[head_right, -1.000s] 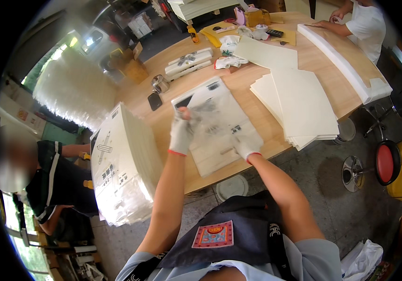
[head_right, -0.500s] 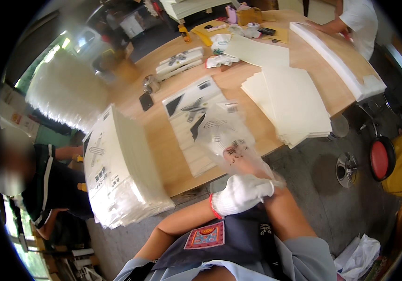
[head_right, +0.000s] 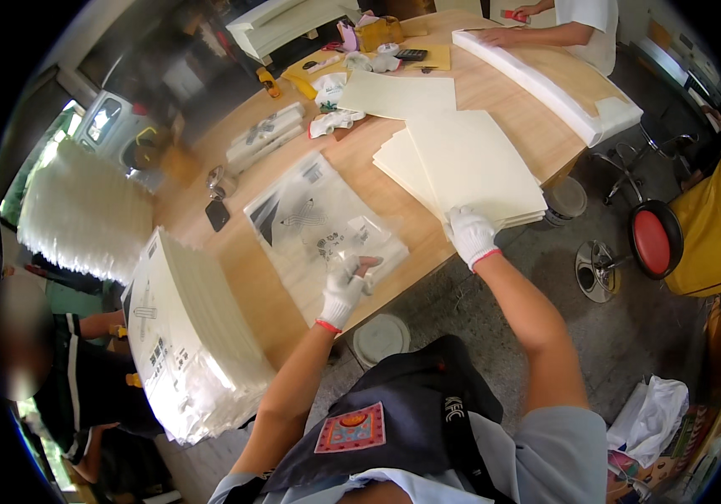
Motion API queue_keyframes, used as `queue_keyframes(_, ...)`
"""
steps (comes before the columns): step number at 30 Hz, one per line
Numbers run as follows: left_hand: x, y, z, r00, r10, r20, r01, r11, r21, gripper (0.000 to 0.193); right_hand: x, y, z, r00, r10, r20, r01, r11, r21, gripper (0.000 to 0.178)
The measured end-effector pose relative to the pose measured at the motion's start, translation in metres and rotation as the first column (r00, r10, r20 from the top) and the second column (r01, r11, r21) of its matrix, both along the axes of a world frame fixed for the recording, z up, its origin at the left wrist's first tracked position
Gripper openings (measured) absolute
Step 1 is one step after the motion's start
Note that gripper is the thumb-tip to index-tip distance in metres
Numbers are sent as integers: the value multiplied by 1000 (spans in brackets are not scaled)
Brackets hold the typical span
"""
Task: The person repeatedly picks up stacks of white paper, places them into clear plastic packaging bags, and stacks the packaged units on a table. The process involves handling the paper and bags by hand, folding the bag tops, and organizing the finished packages.
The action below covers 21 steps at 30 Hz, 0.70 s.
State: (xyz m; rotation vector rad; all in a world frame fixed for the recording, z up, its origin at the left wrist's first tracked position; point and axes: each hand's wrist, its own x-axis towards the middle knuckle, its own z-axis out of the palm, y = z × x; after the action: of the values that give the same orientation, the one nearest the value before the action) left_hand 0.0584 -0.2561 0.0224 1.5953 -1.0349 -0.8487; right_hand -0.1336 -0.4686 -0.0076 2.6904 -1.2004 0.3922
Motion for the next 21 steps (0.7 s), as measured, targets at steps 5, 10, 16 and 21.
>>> queue_keyframes(5, -30, -44, -9, 965, -259, -32, 260, 966, 6, 30, -16, 4, 41, 935, 313, -169, -327, 943, -62, 15)
queue_keyframes(10, -28, -49, -66, 678, 110, -727, -72, 994, 83, 48, -13, 138, 93, 841, 412, 351, -522, 787, 328, 43)
queue_keyframes(16, 21, 0, 4, 967, -254, 27, 210, 849, 484, 45, -60, 83, -6, 450, -647, 616, -574, 320, 754, 36)
queue_keyframes(21, -70, -3, 52, 786, -446, 428, 150, 809, 568, 81, -18, 111, 14, 475, -632, 612, -702, 148, 697, 42)
